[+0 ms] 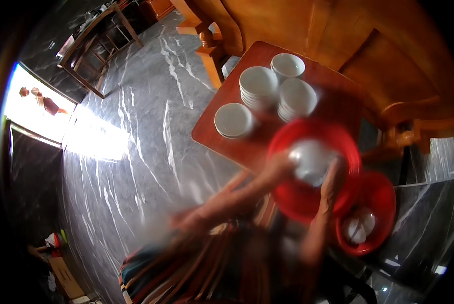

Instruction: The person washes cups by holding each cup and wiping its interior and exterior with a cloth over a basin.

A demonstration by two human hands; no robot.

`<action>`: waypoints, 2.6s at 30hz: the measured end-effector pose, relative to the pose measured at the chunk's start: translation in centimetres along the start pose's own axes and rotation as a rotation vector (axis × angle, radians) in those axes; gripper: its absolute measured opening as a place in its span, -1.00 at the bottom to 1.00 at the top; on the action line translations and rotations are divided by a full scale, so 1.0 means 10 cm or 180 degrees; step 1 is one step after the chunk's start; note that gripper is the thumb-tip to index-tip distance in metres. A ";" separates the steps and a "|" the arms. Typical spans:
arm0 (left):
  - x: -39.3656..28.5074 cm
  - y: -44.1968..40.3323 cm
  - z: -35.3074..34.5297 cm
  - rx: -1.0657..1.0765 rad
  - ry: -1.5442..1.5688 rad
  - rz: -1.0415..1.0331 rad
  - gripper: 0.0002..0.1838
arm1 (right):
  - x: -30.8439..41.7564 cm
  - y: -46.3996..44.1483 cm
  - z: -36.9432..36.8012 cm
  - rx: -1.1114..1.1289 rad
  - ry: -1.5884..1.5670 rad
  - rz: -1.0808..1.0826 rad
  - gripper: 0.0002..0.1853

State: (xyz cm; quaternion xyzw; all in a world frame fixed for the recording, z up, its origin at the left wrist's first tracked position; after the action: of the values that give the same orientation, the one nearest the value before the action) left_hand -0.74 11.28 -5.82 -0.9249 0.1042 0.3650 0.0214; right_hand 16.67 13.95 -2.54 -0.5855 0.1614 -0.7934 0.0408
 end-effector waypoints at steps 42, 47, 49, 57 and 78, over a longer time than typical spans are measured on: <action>-0.03 0.07 -0.12 0.0162 -0.1390 -0.0320 -0.89 | 0.68 0.19 -0.37 0.0199 0.0355 0.1022 -0.71; 0.02 0.07 -0.08 0.0051 -0.0916 -0.0075 -0.86 | 0.17 0.11 -0.18 0.0191 -0.0370 0.0197 -0.71; 0.05 0.07 -0.11 0.0131 -0.0656 0.0039 -0.85 | 0.09 0.08 -0.13 0.0130 -0.0458 0.0184 -0.71; 0.06 0.03 -0.01 -0.0146 -0.0934 0.0112 -0.83 | -0.26 0.14 -0.10 -0.0566 -0.2391 -0.1174 -0.64; 0.06 0.05 -0.26 0.0559 -0.1093 -0.0113 -0.66 | -0.39 0.17 0.06 -0.0844 -0.2777 -0.1406 -0.65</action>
State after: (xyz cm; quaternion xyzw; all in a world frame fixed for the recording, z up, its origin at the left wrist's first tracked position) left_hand 1.32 10.42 -4.28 -0.8453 0.1142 0.5065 0.1260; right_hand 18.23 13.23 -6.47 -0.8828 0.1009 -0.4372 -0.1391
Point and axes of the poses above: each hand's wrist, its own y-axis away from the middle knuckle, its own z-axis out of the back of the hand, x = y × z, the point moved 9 cm from there along -y, towards the middle knuckle, and after that the axes turned 3 degrees about z, right-handed, at the moved point
